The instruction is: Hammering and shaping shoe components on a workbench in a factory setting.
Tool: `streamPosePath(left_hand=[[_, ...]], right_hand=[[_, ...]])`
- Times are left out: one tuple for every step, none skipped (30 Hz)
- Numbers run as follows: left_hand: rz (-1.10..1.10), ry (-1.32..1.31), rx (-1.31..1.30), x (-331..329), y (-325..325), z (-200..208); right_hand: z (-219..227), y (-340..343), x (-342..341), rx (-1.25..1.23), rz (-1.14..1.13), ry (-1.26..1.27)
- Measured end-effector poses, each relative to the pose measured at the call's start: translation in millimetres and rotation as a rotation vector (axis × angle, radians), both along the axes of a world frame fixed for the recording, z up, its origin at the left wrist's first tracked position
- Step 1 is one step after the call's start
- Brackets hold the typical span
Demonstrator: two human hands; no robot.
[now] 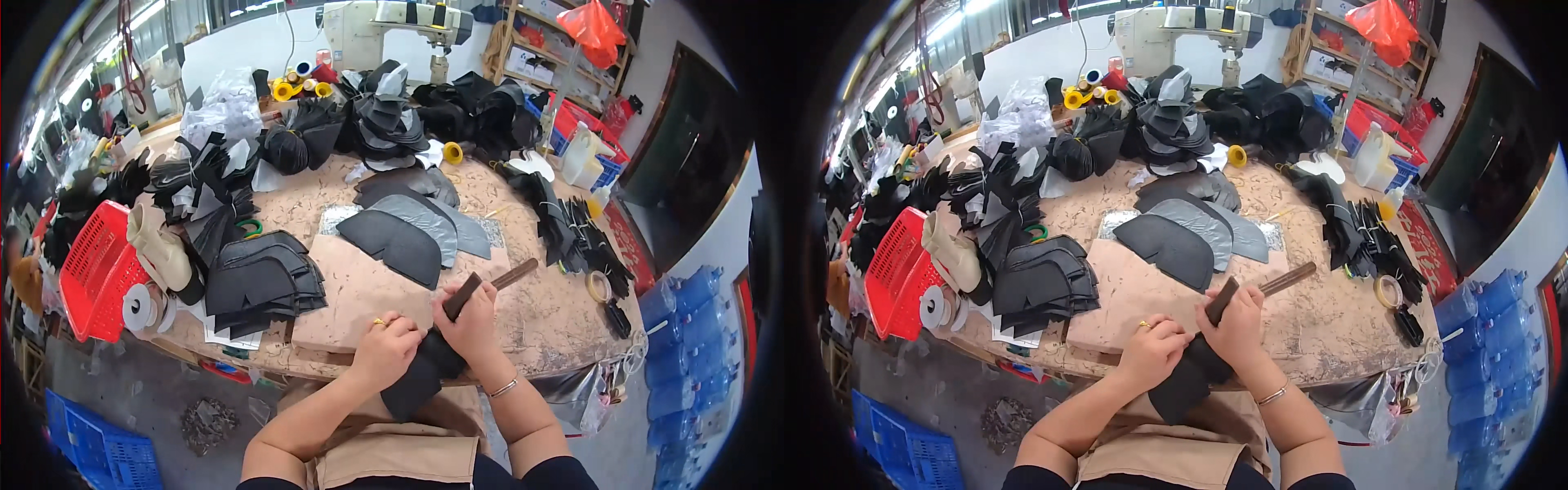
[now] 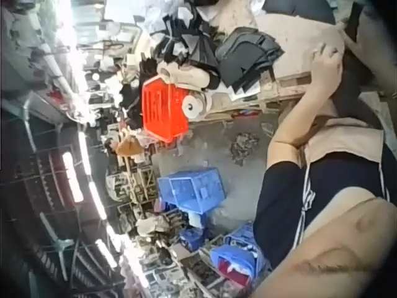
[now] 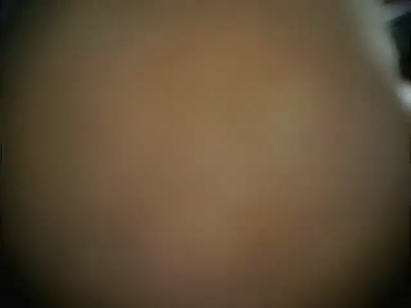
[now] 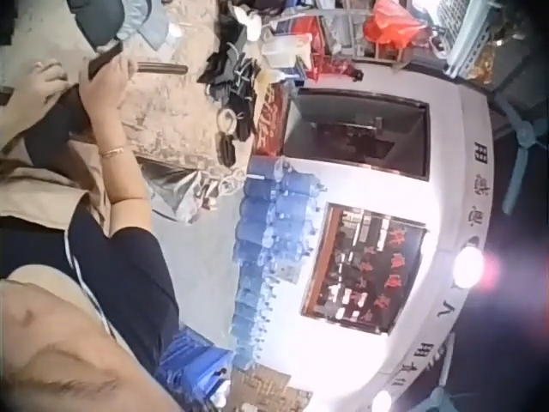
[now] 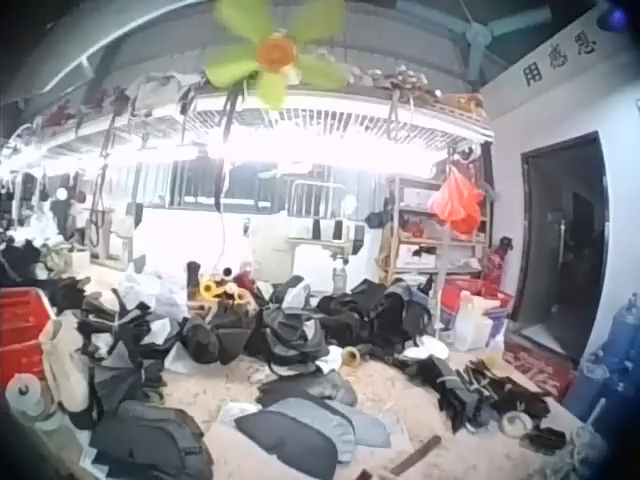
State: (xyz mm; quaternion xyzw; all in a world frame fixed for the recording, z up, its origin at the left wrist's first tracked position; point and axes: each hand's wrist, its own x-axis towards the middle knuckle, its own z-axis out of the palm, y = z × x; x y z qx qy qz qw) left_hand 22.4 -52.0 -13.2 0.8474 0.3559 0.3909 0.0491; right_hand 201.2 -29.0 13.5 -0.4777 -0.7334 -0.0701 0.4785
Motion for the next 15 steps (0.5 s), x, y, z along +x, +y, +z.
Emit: streamPosePath(left_hand=[[0.001,-0.001,0.0,0.2,-1.8,-0.4],[0.02,0.091,0.026,0.4,-3.8,0.1],[0.046,0.182,0.051,1.5,-5.9,0.6],[0.053,0.18,0.049,3.1,-6.3,2.3],[0.057,0.191,0.062,5.4,-5.4,4.8],[0.053,0.205,0.075,5.2,-5.8,6.3],[0.049,0.208,0.074,4.9,-6.9,5.5],[0.038,0.194,0.053,4.8,-7.5,3.2],[0.033,0.177,0.037,5.1,-4.5,1.4],[0.032,0.176,0.043,5.7,0.5,-1.3],[-0.038,0.134,-0.038,6.7,7.2,-5.1],[-0.104,0.091,-0.119,7.9,14.7,-8.8],[-0.097,0.089,-0.12,11.0,22.7,-6.4],[-0.219,0.12,-0.114,16.3,36.8,-1.6],[-0.347,0.153,-0.108,21.4,45.8,2.8]], right_hand=[[1.2,-0.7,-1.4,0.0,0.001,-0.001],[3.8,-1.9,-3.4,-0.009,0.008,0.011],[5.6,-2.7,-4.0,-0.019,0.021,0.022],[6.4,-3.9,-3.6,-0.02,0.028,0.02],[6.7,-5.4,-3.1,0.017,0.0,-0.04],[6.3,-8.1,-4.4,0.053,-0.036,-0.097],[6.1,-8.6,-5.1,0.052,-0.039,-0.094],[6.3,-8.4,-5.0,-0.026,-0.006,-0.039],[7.8,-5.7,-4.4,-0.097,0.032,0.014],[10.6,-5.6,-1.7,-0.091,0.031,0.013],[15.2,-7.1,3.0,-0.032,0.012,-0.009],[19.6,-7.2,7.2,0.026,-0.002,-0.031],[25.0,-10.1,9.7,0.096,-0.103,-0.021],[26.1,-12.2,14.1,0.095,-0.097,-0.023],[26.4,-15.8,20.3,0.07,-0.136,0.107]])
